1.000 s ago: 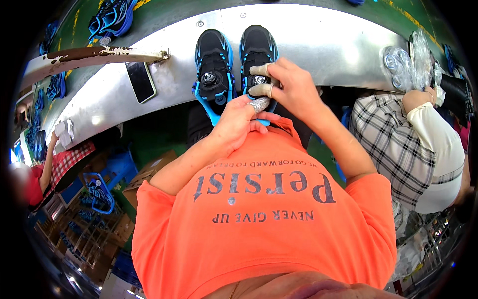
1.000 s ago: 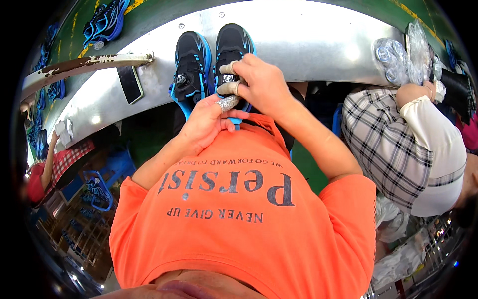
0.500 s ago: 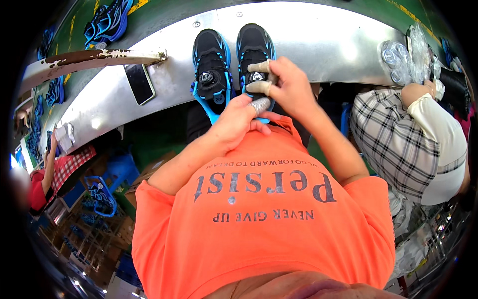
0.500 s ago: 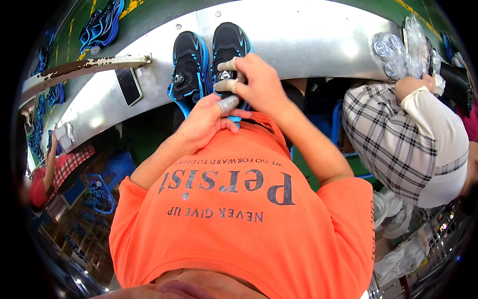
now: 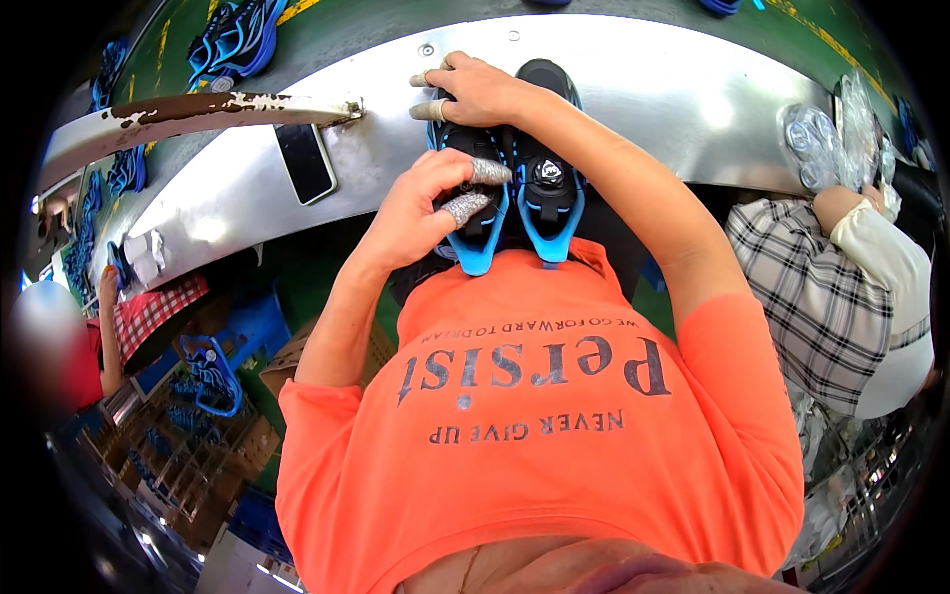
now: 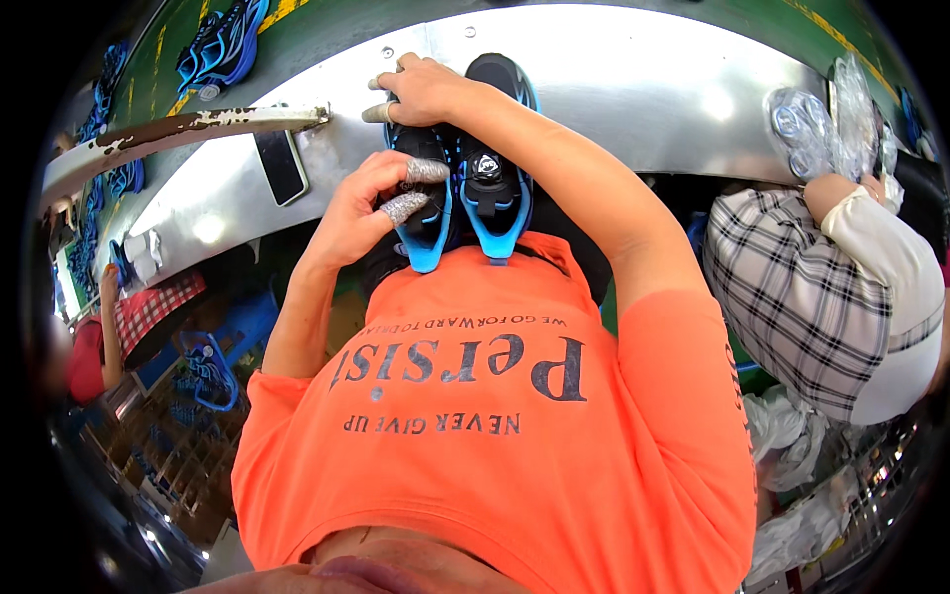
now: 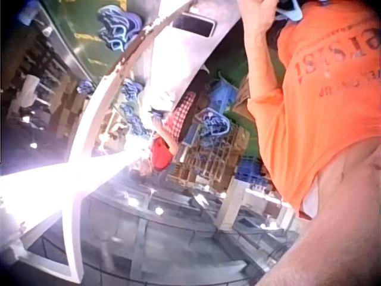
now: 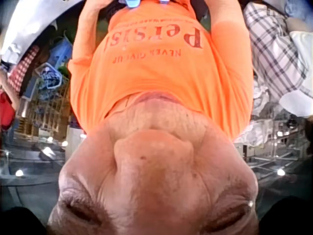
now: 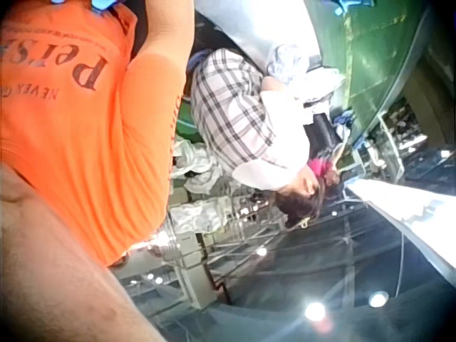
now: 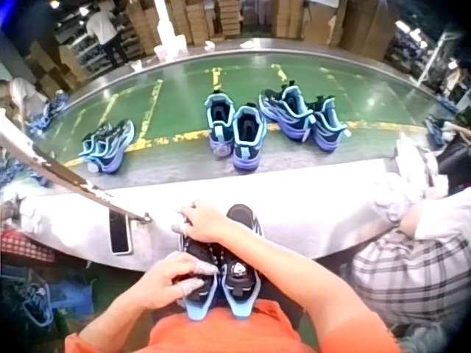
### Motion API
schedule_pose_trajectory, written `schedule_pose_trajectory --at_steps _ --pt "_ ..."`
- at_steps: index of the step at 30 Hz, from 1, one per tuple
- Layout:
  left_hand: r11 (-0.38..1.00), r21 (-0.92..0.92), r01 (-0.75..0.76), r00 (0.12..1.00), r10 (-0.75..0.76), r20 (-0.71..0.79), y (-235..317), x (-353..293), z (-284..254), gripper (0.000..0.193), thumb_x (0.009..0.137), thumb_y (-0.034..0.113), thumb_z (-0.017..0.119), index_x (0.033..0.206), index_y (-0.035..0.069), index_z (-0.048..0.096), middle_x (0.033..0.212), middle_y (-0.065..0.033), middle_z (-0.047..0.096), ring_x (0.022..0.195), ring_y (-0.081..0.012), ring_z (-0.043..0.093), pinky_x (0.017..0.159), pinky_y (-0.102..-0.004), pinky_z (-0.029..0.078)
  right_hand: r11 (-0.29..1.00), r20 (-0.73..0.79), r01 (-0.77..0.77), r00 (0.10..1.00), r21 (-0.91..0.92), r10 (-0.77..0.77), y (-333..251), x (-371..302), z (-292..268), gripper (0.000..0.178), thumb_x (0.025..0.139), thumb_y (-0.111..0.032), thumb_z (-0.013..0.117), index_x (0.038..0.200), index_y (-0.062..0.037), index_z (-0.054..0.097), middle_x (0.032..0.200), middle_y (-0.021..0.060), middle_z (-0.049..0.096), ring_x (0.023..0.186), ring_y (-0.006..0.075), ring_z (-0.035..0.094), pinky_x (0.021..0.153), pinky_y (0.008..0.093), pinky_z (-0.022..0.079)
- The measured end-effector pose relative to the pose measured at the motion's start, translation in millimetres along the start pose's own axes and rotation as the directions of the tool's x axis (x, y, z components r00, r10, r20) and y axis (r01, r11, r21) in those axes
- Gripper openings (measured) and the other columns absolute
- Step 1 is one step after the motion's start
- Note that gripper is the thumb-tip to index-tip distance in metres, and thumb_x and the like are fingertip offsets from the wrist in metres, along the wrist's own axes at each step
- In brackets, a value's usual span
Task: The person wipes various parts of shoes with a cloth, including the sides, soles, and tongues, while rotating and handling them one at a time on a workbench.
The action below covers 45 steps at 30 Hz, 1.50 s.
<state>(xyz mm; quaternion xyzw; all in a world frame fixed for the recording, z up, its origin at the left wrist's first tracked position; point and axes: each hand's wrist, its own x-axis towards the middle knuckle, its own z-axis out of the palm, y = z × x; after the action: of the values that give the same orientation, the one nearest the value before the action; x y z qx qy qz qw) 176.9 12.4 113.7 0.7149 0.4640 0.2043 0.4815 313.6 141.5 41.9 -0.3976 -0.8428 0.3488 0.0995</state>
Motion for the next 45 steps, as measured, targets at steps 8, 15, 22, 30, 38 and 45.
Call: schedule_pose_trajectory --at_steps 8,15,22,30,38,45 --pt "0.980 -0.177 0.090 0.995 -0.096 -0.025 1.9 -0.4 -3.7 0.038 0.074 0.007 0.072 0.108 0.002 0.056 0.087 -0.0035 0.046 0.072 -0.0147 0.041 0.069 -0.0238 0.040 0.999 -0.058 0.050 0.997 0.017 -0.049 1.0 1.6 3.9 0.046 0.089 -0.043 0.059 0.130 -0.0229 0.058 0.118 0.0201 0.052 0.111 0.0357 0.053 0.096 0.0404 0.043" --pt "0.995 -0.035 0.090 0.990 -0.093 -0.105 7.3 -1.8 0.2 0.044 0.077 0.006 0.070 0.119 0.003 0.057 0.091 0.0010 0.048 0.079 -0.0108 0.039 0.073 -0.0221 0.036 0.997 -0.104 0.068 0.993 0.035 -0.064 8.9 3.4 4.0 0.044 0.088 -0.041 0.060 0.127 -0.0203 0.061 0.120 0.0208 0.052 0.110 0.0354 0.054 0.095 0.0393 0.044" --pt "0.994 0.042 0.106 0.952 -0.089 -0.294 17.5 0.9 7.9 0.036 0.076 0.006 0.070 0.110 0.003 0.060 0.088 -0.0004 0.046 0.077 -0.0121 0.040 0.073 -0.0233 0.037 0.992 -0.135 0.078 0.989 0.099 -0.065 12.0 8.5 7.2 0.043 0.086 -0.039 0.063 0.124 -0.0176 0.063 0.117 0.0213 0.054 0.109 0.0361 0.055 0.095 0.0393 0.045" --pt "0.990 0.119 0.079 0.952 -0.039 -0.304 14.8 9.1 -8.4 0.038 0.075 0.003 0.067 0.113 0.003 0.061 0.090 -0.0013 0.049 0.082 -0.0131 0.040 0.075 -0.0253 0.038 0.993 -0.109 0.046 0.993 0.112 -0.034 17.1 21.1 11.0 0.042 0.085 -0.040 0.064 0.121 -0.0164 0.065 0.111 0.0215 0.055 0.106 0.0362 0.055 0.092 0.0385 0.046" --pt "0.965 -0.194 0.175 0.977 -0.195 -0.089 5.7 11.2 -26.5 0.038 0.076 0.007 0.068 0.112 0.003 0.058 0.091 -0.0090 0.053 0.090 -0.0227 0.048 0.081 -0.0307 0.043 0.991 -0.093 0.047 0.995 0.125 -0.036 21.6 30.6 15.3 0.043 0.084 -0.040 0.066 0.119 -0.0160 0.066 0.109 0.0209 0.055 0.103 0.0355 0.055 0.090 0.0389 0.046" --pt "0.969 -0.014 0.247 0.916 -0.239 -0.321 11.0 12.5 -8.4 0.033 0.075 0.009 0.071 0.104 0.002 0.058 0.095 -0.0109 0.054 0.090 -0.0244 0.051 0.077 -0.0349 0.045 0.987 -0.085 0.049 0.996 0.151 -0.036 22.8 33.5 13.7 0.042 0.084 -0.040 0.066 0.118 -0.0162 0.066 0.107 0.0206 0.056 0.104 0.0353 0.055 0.089 0.0389 0.046"
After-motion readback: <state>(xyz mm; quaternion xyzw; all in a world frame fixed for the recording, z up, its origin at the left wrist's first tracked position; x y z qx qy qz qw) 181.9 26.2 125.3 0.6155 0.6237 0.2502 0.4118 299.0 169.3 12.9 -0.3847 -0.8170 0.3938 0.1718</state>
